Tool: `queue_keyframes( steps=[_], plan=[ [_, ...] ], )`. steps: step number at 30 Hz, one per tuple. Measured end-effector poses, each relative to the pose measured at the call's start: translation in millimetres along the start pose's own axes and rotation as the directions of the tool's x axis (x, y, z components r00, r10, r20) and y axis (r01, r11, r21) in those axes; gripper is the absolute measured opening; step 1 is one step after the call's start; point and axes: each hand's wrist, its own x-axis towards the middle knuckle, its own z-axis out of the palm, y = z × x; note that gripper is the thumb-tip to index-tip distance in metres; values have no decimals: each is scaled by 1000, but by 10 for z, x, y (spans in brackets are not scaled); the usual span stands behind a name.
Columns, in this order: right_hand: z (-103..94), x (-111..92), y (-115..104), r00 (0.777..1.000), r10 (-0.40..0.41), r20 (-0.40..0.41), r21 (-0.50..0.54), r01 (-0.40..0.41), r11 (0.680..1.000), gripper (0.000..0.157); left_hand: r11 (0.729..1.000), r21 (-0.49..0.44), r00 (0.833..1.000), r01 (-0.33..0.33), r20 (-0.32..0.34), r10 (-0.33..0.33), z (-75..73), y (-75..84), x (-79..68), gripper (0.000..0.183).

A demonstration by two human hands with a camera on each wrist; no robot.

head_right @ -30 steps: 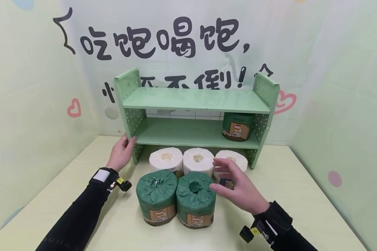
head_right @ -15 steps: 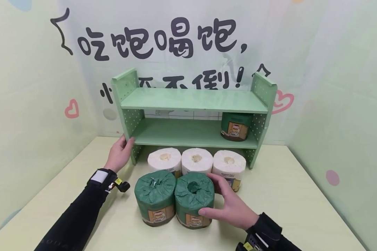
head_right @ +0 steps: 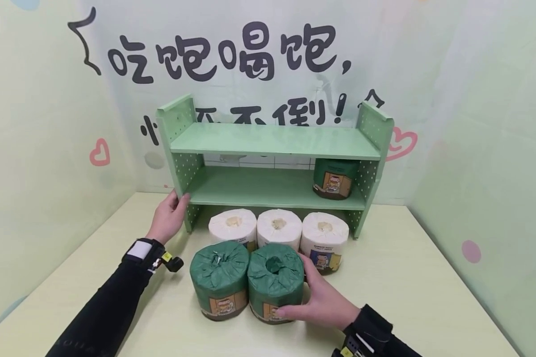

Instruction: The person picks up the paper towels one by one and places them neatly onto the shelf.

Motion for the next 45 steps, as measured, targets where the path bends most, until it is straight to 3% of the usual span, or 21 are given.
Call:
queue_keyframes(
  steps=[10, 18, 28, 45],
  plan=[
    [94, 43, 83, 997, -70, -15, 44, 71, 997, 113, 1000, 3, 1000, -2, -7, 2, -6, -40, 4, 57],
    [119, 40, 63, 999, -36, -22, 86, 37, 996, 111, 1000, 1, 1000, -12, -12, 12, 1, -33, 17, 55],
    [53, 49, 64, 998, -68, 4, 102, 67, 993, 114, 1000, 3, 1000, -5, -3, 5, 3, -10, 10, 57],
    [33, 27, 12, 998, -38, -46, 51, 40, 998, 106, 1000, -2, 1000, 9, 2, -8, -1, -3, -6, 58]
  ],
)
